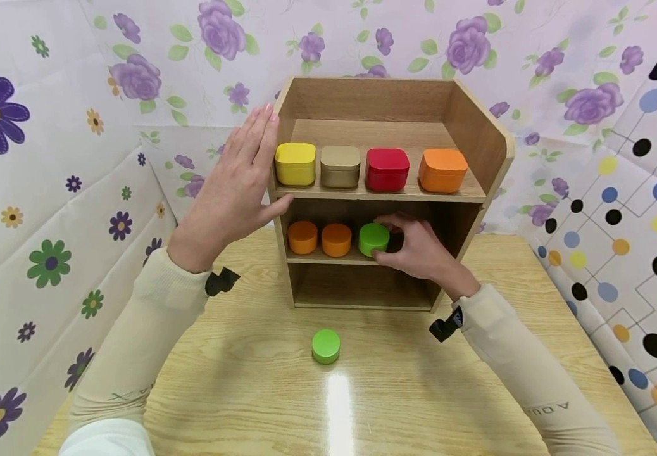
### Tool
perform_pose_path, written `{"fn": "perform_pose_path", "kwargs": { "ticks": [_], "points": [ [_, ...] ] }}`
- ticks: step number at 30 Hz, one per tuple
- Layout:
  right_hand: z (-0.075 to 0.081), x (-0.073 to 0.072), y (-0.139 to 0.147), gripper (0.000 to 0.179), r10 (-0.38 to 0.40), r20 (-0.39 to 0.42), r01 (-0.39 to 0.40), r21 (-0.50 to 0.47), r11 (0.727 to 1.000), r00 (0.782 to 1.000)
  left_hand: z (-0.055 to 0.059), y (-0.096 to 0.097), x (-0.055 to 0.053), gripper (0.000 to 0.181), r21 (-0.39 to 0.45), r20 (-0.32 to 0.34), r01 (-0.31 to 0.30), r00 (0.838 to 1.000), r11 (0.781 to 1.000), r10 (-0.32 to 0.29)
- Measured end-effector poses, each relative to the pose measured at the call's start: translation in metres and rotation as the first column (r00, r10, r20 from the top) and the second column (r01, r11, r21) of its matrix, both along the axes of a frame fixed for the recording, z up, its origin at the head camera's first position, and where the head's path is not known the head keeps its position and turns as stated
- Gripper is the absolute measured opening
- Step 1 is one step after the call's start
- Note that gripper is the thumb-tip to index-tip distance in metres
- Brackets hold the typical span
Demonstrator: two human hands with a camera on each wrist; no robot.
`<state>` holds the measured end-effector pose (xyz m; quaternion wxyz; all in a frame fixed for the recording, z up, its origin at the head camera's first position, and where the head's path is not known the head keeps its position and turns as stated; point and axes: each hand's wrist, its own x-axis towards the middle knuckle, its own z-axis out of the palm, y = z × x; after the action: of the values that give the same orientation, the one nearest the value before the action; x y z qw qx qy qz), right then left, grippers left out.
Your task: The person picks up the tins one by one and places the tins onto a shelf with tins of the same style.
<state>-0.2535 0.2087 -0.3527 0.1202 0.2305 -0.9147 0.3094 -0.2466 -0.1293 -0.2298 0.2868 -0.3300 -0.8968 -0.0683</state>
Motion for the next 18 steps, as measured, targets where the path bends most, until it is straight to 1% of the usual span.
{"fn": "perform_pose_path", "kwargs": {
  "ticks": [12,18],
  "points": [
    [-0.0012,-0.0016,-0.0003,0.055,-0.006,0.043,0.007,-0.003,1.0,0.999,-0.0004,-0.0005,-0.0001,0.113,0.002,-0.002,0.003,1.0,1.0,-0.003],
    [0.003,0.0022,0.0017,0.06,-0.011,0.053,0.011,0.009,1.0,0.999,0.0001,-0.0002,0.0005,0.113,-0.005,0.004,0.0,1.0,1.0,0.0]
  ]
}}
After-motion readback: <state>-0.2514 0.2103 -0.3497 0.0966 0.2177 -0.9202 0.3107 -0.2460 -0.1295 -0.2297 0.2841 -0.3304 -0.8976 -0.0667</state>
